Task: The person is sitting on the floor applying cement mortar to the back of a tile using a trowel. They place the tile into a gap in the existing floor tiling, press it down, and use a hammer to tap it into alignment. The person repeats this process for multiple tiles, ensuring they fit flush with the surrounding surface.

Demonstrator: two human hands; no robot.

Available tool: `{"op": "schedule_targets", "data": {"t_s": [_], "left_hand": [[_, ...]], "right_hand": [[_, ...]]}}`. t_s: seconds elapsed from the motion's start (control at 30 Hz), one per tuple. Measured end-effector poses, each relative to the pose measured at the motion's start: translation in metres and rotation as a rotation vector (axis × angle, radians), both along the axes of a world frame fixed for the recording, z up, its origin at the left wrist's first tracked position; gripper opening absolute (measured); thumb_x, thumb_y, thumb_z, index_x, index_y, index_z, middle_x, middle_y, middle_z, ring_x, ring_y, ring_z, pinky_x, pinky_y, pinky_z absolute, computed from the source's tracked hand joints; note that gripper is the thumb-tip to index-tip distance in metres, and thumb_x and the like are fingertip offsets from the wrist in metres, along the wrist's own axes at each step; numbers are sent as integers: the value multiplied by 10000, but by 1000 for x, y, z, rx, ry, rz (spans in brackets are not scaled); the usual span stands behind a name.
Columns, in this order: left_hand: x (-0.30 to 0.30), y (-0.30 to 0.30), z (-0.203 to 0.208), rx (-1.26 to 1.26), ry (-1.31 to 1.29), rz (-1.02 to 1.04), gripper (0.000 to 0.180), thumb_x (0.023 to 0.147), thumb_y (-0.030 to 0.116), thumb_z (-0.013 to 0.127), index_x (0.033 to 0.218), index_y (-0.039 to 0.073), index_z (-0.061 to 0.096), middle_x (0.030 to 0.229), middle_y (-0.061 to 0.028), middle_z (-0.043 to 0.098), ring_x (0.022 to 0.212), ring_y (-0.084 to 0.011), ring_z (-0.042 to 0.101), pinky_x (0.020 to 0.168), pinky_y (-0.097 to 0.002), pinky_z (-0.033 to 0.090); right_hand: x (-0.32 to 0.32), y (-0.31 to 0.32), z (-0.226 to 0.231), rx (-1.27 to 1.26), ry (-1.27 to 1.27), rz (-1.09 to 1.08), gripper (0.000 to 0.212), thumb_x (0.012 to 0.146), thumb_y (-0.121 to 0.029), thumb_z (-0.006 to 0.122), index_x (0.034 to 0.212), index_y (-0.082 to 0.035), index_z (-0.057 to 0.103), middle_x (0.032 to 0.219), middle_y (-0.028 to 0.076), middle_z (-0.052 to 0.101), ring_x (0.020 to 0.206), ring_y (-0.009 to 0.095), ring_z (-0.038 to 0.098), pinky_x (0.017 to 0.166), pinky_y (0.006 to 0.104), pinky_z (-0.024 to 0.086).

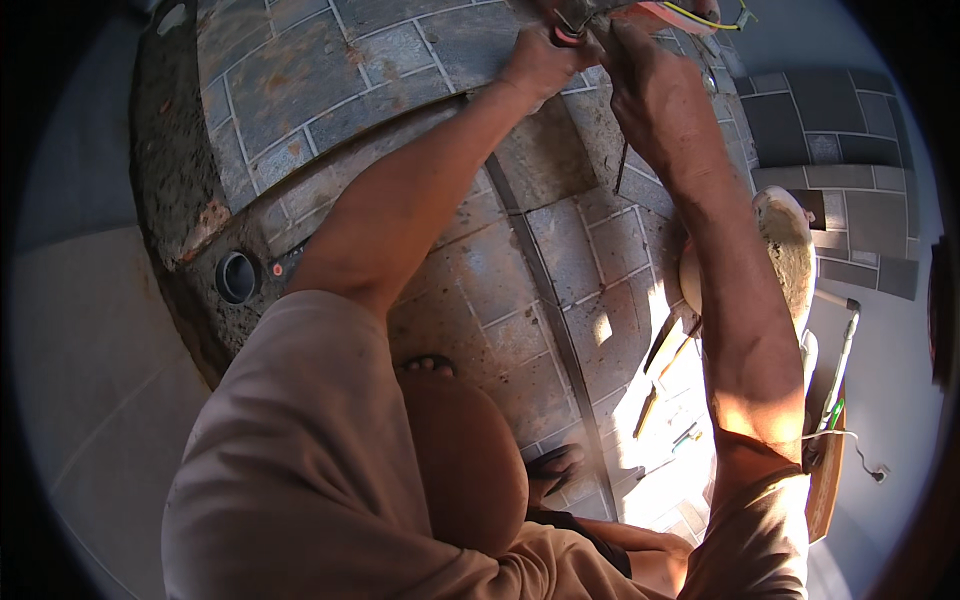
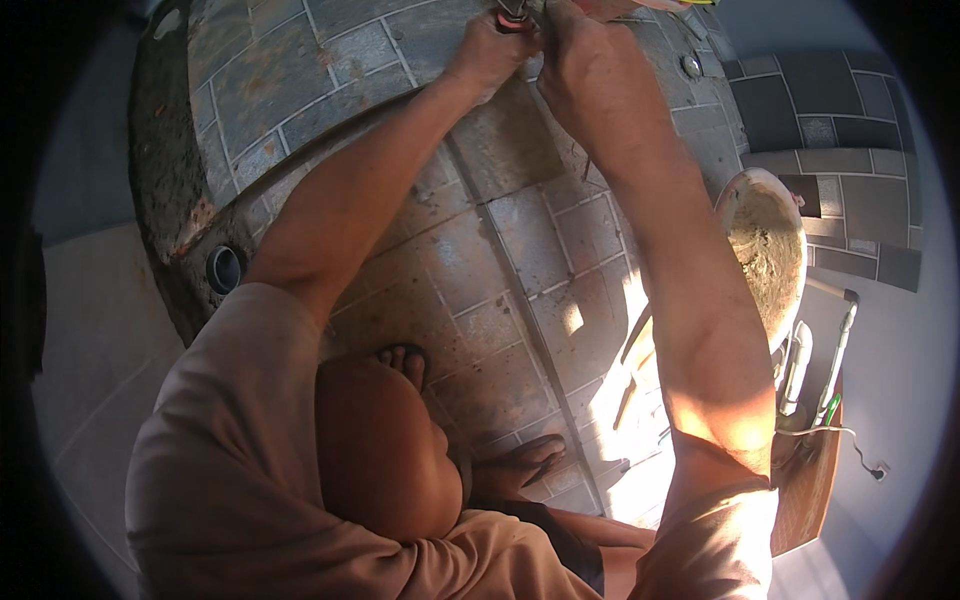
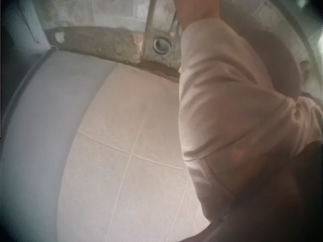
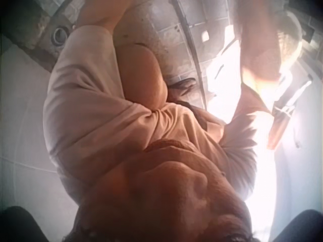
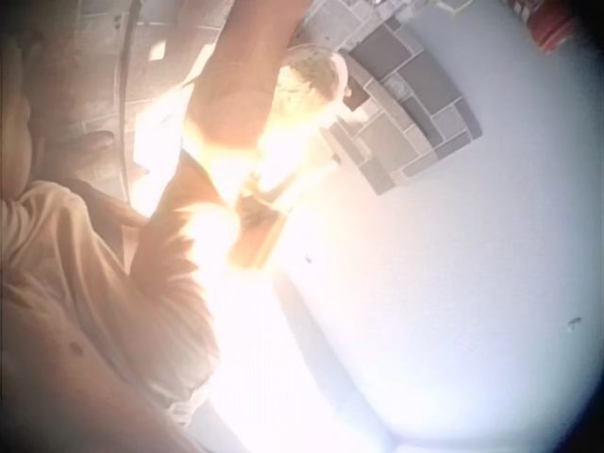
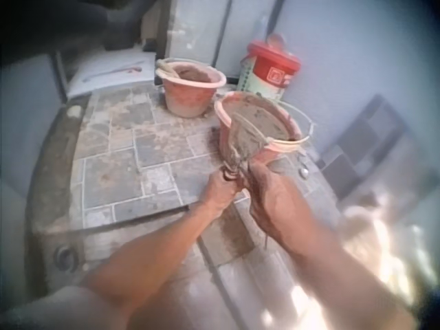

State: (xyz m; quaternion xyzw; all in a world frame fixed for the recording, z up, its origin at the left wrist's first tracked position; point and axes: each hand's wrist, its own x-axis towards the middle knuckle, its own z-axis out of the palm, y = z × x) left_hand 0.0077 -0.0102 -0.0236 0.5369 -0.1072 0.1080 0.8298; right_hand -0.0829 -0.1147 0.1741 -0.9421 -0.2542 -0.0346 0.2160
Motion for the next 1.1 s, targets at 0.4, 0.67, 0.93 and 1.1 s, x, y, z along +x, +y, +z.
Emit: {"op": "schedule_targets", "data": {"t_s": [0.4,0.67,0.93,1.1], "left_hand": [[4,21,30,-105,95,-108,194,908,157,837,800,135,678,744,80,584,684,-59,505,639,-258,407],[-1,11,26,-56,65,-159,225,904,155,861,790,136,667,753,95,567,699,-43,485,635,-244,395],[2,-9,20,-167,75,-232,145,869,57,835,971,86,734,900,56,673,828,-82,599,735,-265,502],[16,22,-14,-69,0,-209,186,877,48,811,1050,64,748,968,12,716,886,-124,651,787,-299,538]], "right_hand": [[-17,-3,22,33,-286,-111,256,991,-120,664,1220,-7,645,1060,313,683,1033,505,653,856,536,518],[-11,-13,21,99,-330,-14,246,990,-90,653,1213,14,639,1071,288,694,1041,517,644,876,516,516],[-2,-7,6,-96,-16,-96,175,977,-42,611,1134,21,659,1050,330,691,995,534,670,832,543,529],[-11,20,11,128,-181,4,182,951,-10,595,1121,20,655,989,330,688,1002,529,668,839,547,527]]}}
